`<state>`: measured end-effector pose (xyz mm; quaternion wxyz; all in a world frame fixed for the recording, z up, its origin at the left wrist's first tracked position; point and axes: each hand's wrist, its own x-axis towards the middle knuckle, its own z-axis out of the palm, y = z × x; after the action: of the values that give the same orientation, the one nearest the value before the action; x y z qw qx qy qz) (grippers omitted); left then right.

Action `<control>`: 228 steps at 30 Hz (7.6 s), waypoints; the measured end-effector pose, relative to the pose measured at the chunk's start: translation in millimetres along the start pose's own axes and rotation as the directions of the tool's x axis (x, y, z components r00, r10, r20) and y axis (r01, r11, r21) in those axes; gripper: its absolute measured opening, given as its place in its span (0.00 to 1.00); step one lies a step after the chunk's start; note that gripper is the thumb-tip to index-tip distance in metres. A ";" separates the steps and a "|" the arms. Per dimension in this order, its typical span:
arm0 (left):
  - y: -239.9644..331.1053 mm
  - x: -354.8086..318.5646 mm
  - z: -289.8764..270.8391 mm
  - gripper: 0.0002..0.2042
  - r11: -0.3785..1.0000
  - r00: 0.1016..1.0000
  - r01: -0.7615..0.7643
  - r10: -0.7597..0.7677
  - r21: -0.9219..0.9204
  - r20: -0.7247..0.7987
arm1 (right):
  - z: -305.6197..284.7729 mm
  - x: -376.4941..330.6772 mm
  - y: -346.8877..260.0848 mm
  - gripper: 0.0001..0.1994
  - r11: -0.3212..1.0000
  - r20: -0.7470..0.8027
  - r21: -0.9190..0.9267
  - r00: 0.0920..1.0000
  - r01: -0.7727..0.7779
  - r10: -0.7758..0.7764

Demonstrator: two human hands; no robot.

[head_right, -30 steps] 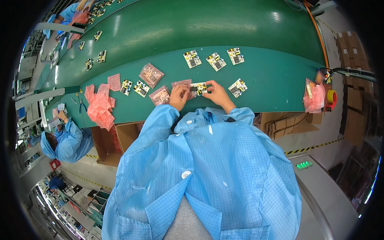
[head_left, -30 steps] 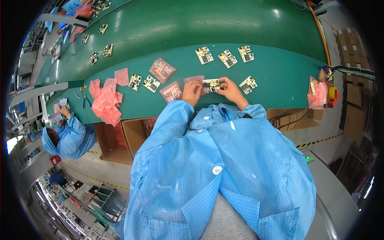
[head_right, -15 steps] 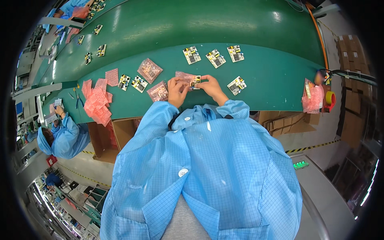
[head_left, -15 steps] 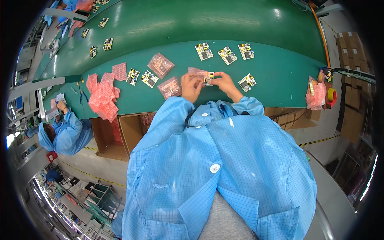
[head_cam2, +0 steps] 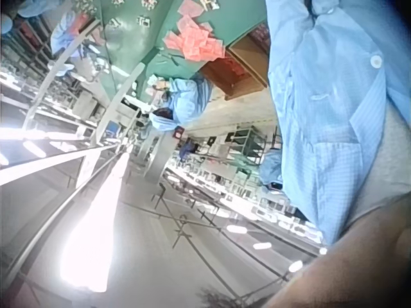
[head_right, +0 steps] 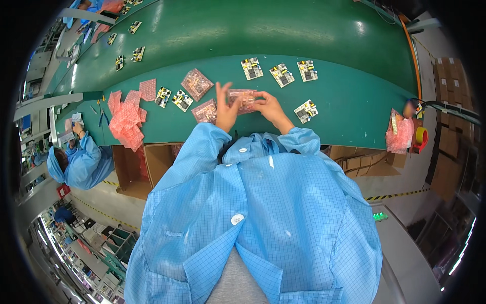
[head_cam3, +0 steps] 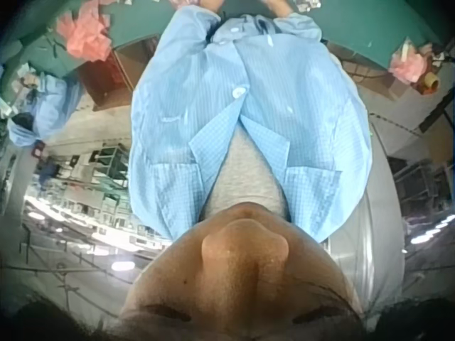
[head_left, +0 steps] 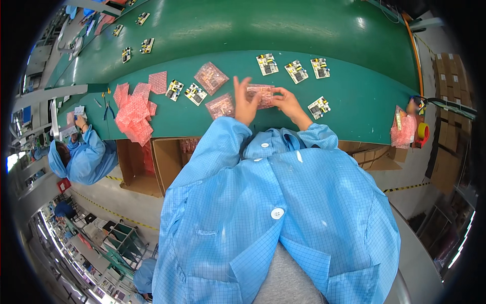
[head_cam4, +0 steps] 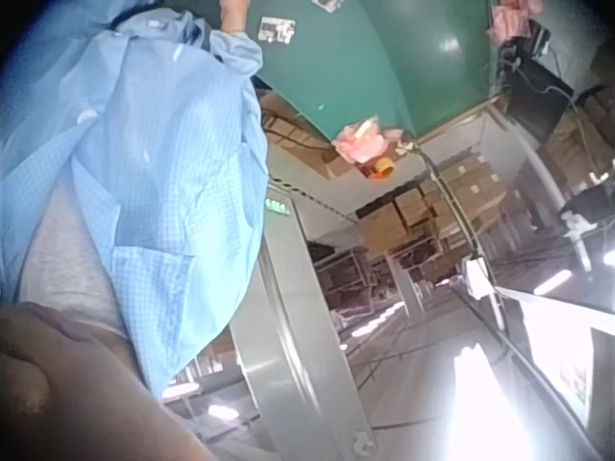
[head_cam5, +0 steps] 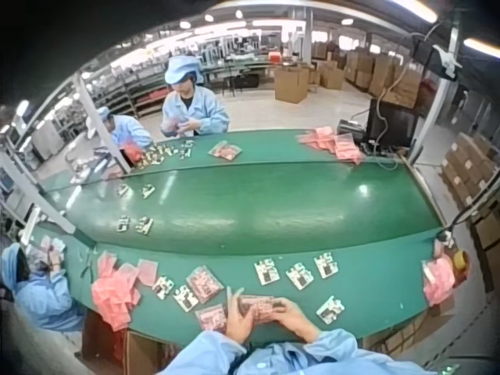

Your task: Inspecting small circuit boards, placing them into pink bubble wrap pouches, and then organizing them into cardboard box dividers.

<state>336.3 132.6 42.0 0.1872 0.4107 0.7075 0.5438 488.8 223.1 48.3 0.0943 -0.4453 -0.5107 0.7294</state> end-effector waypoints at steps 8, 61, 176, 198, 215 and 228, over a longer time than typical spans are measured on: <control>-39.0 -3.0 -7.2 0.32 0.616 0.709 0.686 -0.686 -0.386 0.165 | 7.4 51.4 7.3 0.24 0.995 0.088 -0.055 0.993 0.088 -0.083; -82.9 107.3 -146.3 0.29 0.857 0.898 0.343 -0.180 0.384 -0.401 | 22.3 112.3 -43.6 0.40 0.415 -0.303 -0.907 0.799 -0.075 -0.519; -58.8 -30.3 -43.6 0.05 0.941 0.964 -0.168 0.094 0.295 0.250 | -8.6 0.8 42.1 0.18 0.991 -0.038 -0.003 0.990 0.133 -0.133; -45.4 -32.0 -47.2 0.05 0.938 0.936 -0.280 0.219 0.204 0.277 | -9.6 7.1 22.4 0.13 0.979 0.011 -0.145 0.989 -0.143 0.146; -11.2 -18.0 -39.8 0.07 0.919 0.960 -0.226 0.155 0.322 0.232 | 13.2 3.3 15.6 0.10 0.973 -0.063 -0.226 0.997 -0.049 0.036; 4.6 -13.7 -35.6 0.06 0.898 0.955 -0.258 0.181 0.356 0.235 | 17.7 -6.4 7.5 0.13 0.981 -0.155 -0.188 0.988 -0.046 0.016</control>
<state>320.8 100.3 55.9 0.1093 0.5682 0.7270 0.3697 481.7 204.2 47.0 0.0785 -0.5147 -0.5626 0.6422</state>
